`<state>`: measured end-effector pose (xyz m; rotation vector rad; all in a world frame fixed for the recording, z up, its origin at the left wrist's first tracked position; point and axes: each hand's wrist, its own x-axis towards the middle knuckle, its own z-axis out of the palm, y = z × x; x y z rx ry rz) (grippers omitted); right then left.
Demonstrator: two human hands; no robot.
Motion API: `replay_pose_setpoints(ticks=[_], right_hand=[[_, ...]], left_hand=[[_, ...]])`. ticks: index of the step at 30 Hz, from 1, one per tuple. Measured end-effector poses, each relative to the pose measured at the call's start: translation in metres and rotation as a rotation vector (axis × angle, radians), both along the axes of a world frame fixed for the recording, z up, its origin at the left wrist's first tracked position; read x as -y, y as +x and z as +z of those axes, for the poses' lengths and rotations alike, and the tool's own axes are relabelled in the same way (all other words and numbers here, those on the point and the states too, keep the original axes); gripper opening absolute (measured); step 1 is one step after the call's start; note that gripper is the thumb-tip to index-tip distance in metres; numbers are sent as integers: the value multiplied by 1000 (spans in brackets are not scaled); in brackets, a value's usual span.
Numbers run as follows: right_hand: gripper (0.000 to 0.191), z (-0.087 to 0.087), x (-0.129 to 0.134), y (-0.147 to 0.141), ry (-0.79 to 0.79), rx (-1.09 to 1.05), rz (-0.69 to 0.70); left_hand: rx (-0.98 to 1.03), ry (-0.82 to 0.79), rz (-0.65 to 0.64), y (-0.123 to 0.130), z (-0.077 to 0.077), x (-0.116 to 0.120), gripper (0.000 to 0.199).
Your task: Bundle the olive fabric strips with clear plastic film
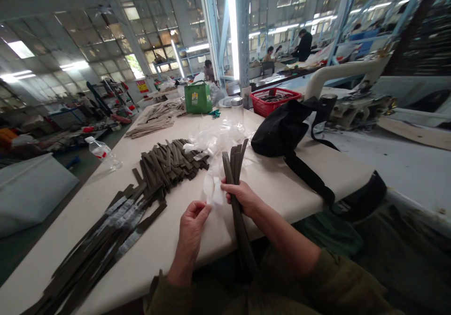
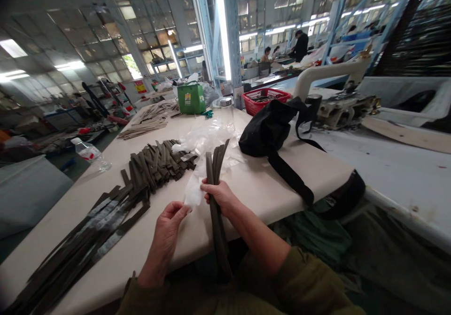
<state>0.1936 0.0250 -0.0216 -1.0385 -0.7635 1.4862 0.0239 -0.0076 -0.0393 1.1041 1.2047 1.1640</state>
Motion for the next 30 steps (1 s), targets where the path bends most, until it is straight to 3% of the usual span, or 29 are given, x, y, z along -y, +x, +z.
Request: replay_pose_setpoints(ticks=[3,6,8,10,15,17,20,23,27,30], right_hand=[[33,9,0,7,41,34,-29],[31,18,3,12,82,95,-34],[28,23,6,11,102,146,-21],[25,25,9,7,122,199,4],[20,27,15,-3,179,320,62],[21,30,18,-2,208,375,76],[21,34,30,8,301,509,92],[20,32,50,21,341,556,137],[35,11,82,35,262,508,287],[36,-4,99,41,201,493,304]], left_hand=[[-441,132,-33,-20,5,-7,27],[-969,316,48,-39,16,-13,31],[-1095,394,119,-44,25,-15,36],[-978,391,69,-39,33,-14,35],[-441,168,-360,-9,41,-10,32],[-378,117,-399,-2,38,-12,28],[-209,42,-307,1,30,-18,23],[103,-26,-131,-1,26,-25,25],[465,-86,60,0,26,-33,36],[547,-112,103,4,29,-36,39]])
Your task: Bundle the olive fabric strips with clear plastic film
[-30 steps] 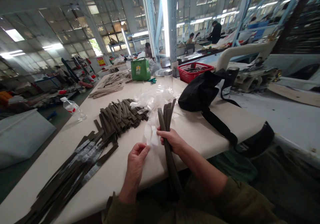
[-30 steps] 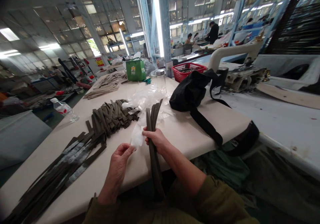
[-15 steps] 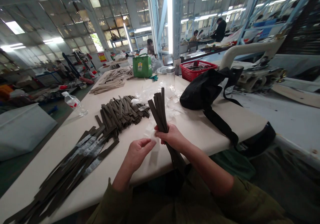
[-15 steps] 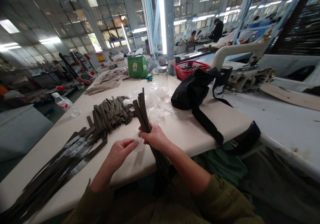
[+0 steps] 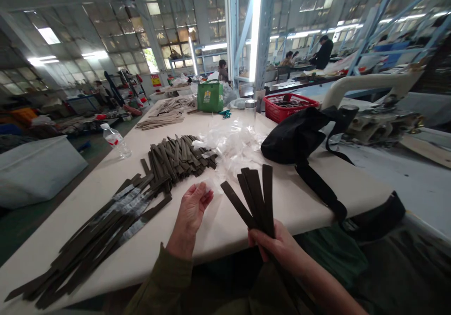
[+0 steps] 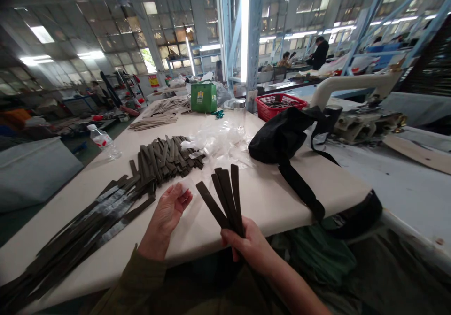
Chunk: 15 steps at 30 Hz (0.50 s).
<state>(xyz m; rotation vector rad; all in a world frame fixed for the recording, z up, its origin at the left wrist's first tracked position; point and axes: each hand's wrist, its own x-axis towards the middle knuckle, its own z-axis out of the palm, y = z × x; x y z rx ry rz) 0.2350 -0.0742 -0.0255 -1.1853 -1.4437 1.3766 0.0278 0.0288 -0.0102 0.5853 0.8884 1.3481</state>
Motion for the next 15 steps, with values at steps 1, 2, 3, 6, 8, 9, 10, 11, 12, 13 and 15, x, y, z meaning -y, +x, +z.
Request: replay_pose_setpoints(ticks=[1,2,3,6,8,9,10,11,12,13,15], right_hand=[[35,-2,2,1,-12,0,-34],[35,-2,3,2,-21,0,-80],[34,0,1,2,-28,1,-133],[33,14,-17,0,-38,-29,-283],[33,22,-33,-4,-31,-117,-333],[33,24,-41,-7,-27,-162,-335],[34,25,-48,-10,-29,-193,-327],[33,24,-54,-13,-34,-209,-314],[32,22,-58,-16,-39,-207,-302],[30,20,-62,-19,-43,-193,-294],[25,15,-66,-22,-32,-146,-296]], left_hand=[[-17,15,-7,2,1,0,37],[-54,39,-30,5,1,0,35],[-104,71,-64,8,1,1,33],[-274,162,-196,19,-2,7,26],[-365,195,-273,26,-7,15,23],[-397,199,-300,29,-10,19,21],[-421,194,-324,31,-13,23,20],[-437,186,-342,32,-15,27,19],[-448,180,-356,32,-17,31,19],[-455,175,-367,30,-18,34,18],[-449,159,-397,25,-20,39,18]])
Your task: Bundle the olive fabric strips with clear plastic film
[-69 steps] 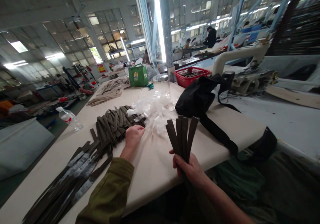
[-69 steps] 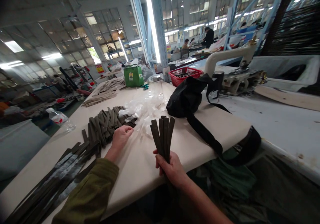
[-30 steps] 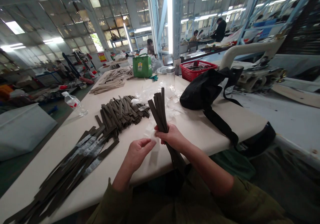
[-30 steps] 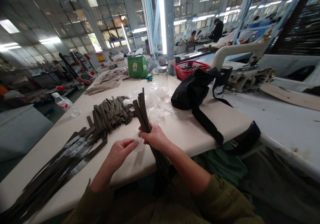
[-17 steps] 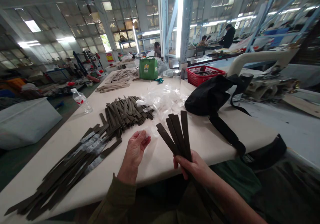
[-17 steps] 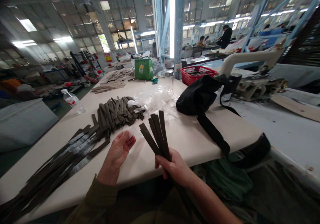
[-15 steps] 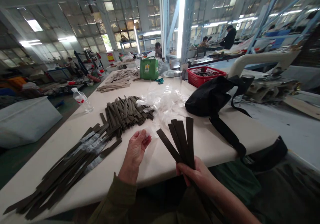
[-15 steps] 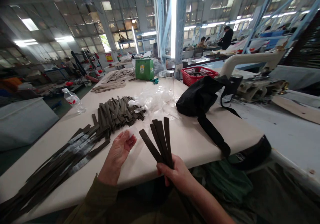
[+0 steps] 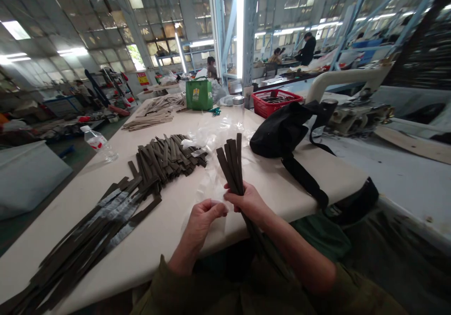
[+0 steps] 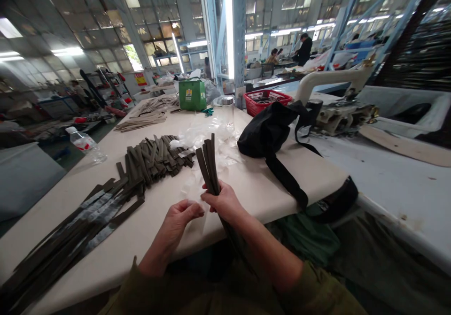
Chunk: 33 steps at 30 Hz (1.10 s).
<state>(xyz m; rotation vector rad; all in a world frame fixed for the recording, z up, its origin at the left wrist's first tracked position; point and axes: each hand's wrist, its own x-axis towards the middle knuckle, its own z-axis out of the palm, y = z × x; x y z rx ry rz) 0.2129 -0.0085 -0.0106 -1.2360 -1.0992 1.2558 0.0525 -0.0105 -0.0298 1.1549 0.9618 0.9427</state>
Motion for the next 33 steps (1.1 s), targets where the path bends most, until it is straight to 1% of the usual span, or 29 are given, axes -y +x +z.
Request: replay_pose_setpoints(ticks=[3,5,7,9,12,13,15,18,21,23,25,28,31,33], right_hand=[[23,-5,-3,6,14,61,-33],[27,-6,-4,17,29,103,-78],[32,-5,-3,31,56,181,-135],[36,-3,-1,44,89,299,-195],[36,2,6,58,124,437,-293],[36,4,9,60,125,432,-306],[38,6,16,57,99,336,-277],[41,5,25,39,59,167,-201],[42,4,27,11,76,68,-129],[39,4,25,-6,96,12,-80],[29,4,22,-17,120,-15,-80],[19,3,18,-20,147,-14,-118],[22,-2,17,-15,136,0,-118],[24,-5,17,-11,122,13,-117]], left_hand=[[79,-98,-39,-12,0,3,22],[180,-184,-22,-19,-1,0,23],[296,-260,46,-24,-2,-6,23],[404,-319,145,-26,-3,-15,22],[526,-394,284,-22,-1,-29,15],[562,-410,318,-20,0,-32,13],[627,-427,351,-13,2,-33,9],[680,-425,339,1,3,-27,10],[690,-391,292,18,2,-15,11],[683,-341,226,27,1,-9,14],[670,-304,178,33,1,-4,18],[633,-263,160,35,2,2,23],[546,-172,121,33,3,7,27],[449,-104,119,32,1,8,27]])
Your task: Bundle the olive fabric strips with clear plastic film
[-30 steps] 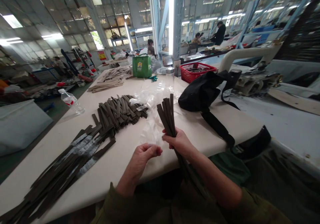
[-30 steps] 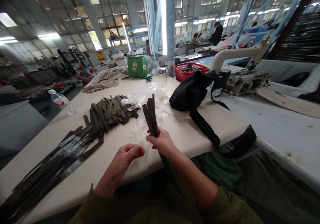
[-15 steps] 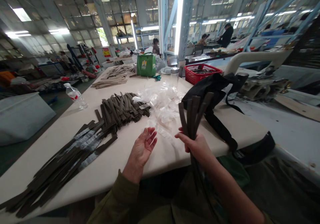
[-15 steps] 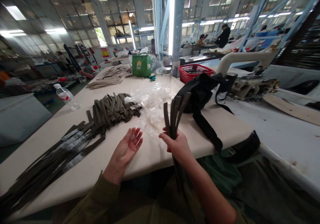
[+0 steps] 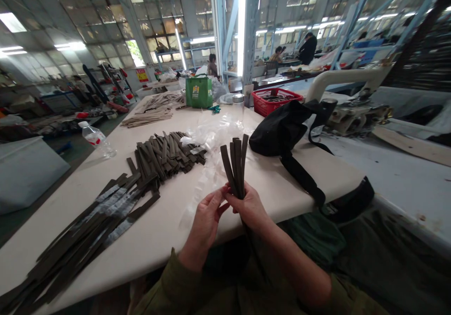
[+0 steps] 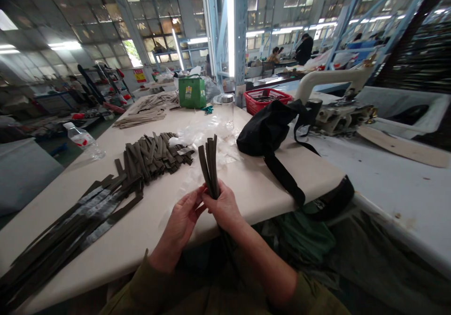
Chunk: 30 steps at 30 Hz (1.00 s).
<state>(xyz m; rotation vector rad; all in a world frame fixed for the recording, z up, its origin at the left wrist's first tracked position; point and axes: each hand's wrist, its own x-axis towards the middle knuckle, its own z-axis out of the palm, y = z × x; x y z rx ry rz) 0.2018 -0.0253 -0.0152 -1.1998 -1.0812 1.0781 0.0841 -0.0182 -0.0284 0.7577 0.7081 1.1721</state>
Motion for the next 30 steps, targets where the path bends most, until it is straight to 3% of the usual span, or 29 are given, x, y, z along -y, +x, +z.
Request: replay_pose_setpoints(ticks=[5,8,12,16,20,25,30], right_hand=[[33,3,4,9,5,92,-5],[30,12,8,25,53,216,-24],[28,28,20,53,69,373,-55],[33,33,38,62,2,384,132],[24,20,57,47,-103,261,304],[24,0,66,29,-149,157,312],[21,-7,66,26,-140,153,318]], left_hand=[[-381,133,103,-6,-4,-7,28],[-466,124,123,-16,-3,-15,30],[-250,-15,155,-29,4,-24,29],[25,-168,179,-35,13,-26,28],[156,-191,203,-36,22,-24,27],[190,-153,197,-36,28,-21,25],[166,-141,175,-35,28,-16,26]])
